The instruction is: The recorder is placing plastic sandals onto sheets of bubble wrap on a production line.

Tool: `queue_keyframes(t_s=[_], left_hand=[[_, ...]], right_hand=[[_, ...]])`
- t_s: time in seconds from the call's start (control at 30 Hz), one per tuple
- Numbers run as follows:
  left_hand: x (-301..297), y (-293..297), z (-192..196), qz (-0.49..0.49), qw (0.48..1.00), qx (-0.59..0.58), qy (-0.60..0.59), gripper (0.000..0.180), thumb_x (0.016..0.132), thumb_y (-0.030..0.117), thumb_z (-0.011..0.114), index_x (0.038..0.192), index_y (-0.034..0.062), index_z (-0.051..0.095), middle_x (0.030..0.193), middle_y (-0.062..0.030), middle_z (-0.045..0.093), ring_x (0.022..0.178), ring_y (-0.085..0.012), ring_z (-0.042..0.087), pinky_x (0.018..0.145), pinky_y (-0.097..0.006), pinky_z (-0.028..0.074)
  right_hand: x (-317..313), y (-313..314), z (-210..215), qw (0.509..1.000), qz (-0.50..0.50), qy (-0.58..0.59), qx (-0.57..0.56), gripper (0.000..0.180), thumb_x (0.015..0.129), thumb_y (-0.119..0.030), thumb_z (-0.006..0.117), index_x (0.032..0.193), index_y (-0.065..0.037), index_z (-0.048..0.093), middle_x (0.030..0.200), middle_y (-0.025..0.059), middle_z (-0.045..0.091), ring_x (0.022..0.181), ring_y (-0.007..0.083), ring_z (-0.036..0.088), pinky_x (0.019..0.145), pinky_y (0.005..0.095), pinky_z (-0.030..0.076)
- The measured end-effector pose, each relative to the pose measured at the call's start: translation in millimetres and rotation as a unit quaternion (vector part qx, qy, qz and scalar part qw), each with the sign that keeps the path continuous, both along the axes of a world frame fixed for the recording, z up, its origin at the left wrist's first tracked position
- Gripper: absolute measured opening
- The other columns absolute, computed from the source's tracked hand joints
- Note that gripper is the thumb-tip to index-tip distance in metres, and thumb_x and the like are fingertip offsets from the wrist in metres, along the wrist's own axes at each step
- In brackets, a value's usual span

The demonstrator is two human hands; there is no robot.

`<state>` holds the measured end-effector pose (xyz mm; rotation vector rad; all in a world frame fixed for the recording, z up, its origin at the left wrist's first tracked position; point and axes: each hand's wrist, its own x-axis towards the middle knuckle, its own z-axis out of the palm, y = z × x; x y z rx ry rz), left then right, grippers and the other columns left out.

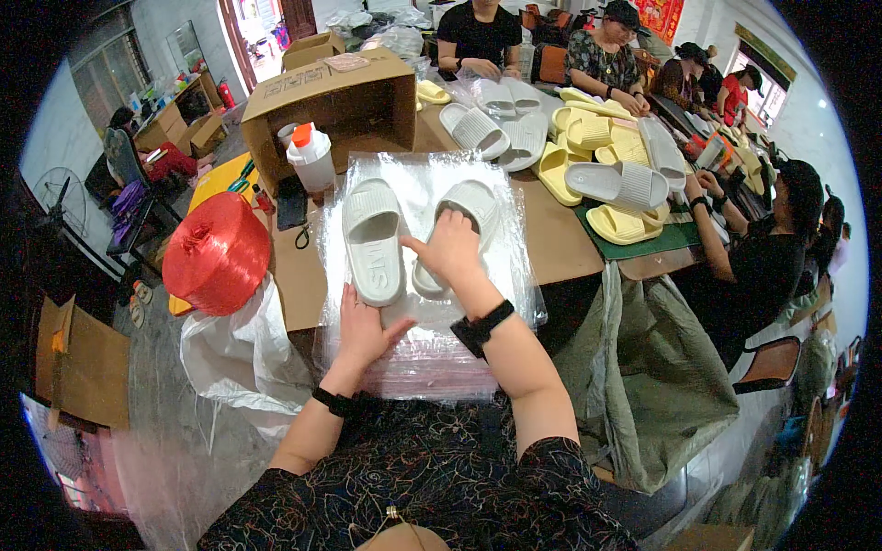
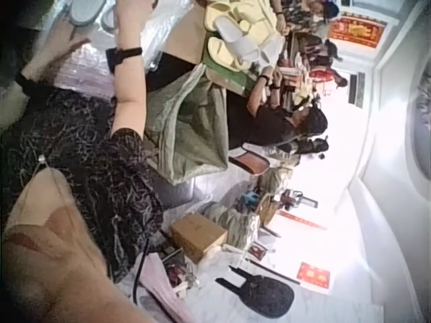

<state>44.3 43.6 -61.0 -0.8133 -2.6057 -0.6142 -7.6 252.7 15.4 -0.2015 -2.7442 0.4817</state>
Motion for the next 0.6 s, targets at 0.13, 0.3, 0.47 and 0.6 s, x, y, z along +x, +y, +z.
queue_keyframes(t_s=[0.13,0.3,0.47,0.6], left_hand=[[0,1,0,0.017,1.000,-0.014,-0.007,0.089,0.080,0.068,0.066,0.142,0.0053,0.051,0.147,-0.0226,0.047,0.140,-0.0461,0.034,0.121,-0.055,0.016],[-1,0,5,-0.004,0.999,0.044,0.013,0.081,0.076,0.064,0.071,0.132,0.0066,0.061,0.139,-0.0204,0.055,0.134,-0.0436,0.041,0.120,-0.055,0.020],[-2,1,5,0.000,0.999,0.041,0.020,0.075,0.076,0.062,0.073,0.126,0.0065,0.065,0.134,-0.0177,0.060,0.130,-0.0413,0.046,0.119,-0.055,0.022],[-3,0,6,-0.010,1.000,0.020,-0.014,0.075,0.077,0.063,0.072,0.129,0.0094,0.064,0.139,-0.0193,0.054,0.135,-0.0436,0.040,0.120,-0.055,0.021]], right_hand=[[-21,-10,-10,0.997,0.048,0.062,-0.008,0.095,0.073,-0.065,0.075,0.128,0.008,0.049,0.112,0.0240,0.060,0.105,0.0403,0.061,0.087,0.0460,0.053],[-29,-32,-17,0.991,0.127,0.034,-0.007,0.086,0.075,-0.058,0.076,0.129,0.003,0.050,0.109,0.0225,0.059,0.101,0.0409,0.061,0.085,0.0471,0.053],[-47,-36,-29,0.996,0.079,0.044,0.021,0.058,0.080,-0.052,0.072,0.103,0.001,0.062,0.097,0.0205,0.064,0.089,0.0383,0.067,0.077,0.0477,0.055],[-51,-44,-27,0.999,0.036,0.036,0.014,0.044,0.083,-0.043,0.067,0.098,-0.001,0.064,0.094,0.0201,0.066,0.086,0.0383,0.068,0.075,0.0482,0.055]])
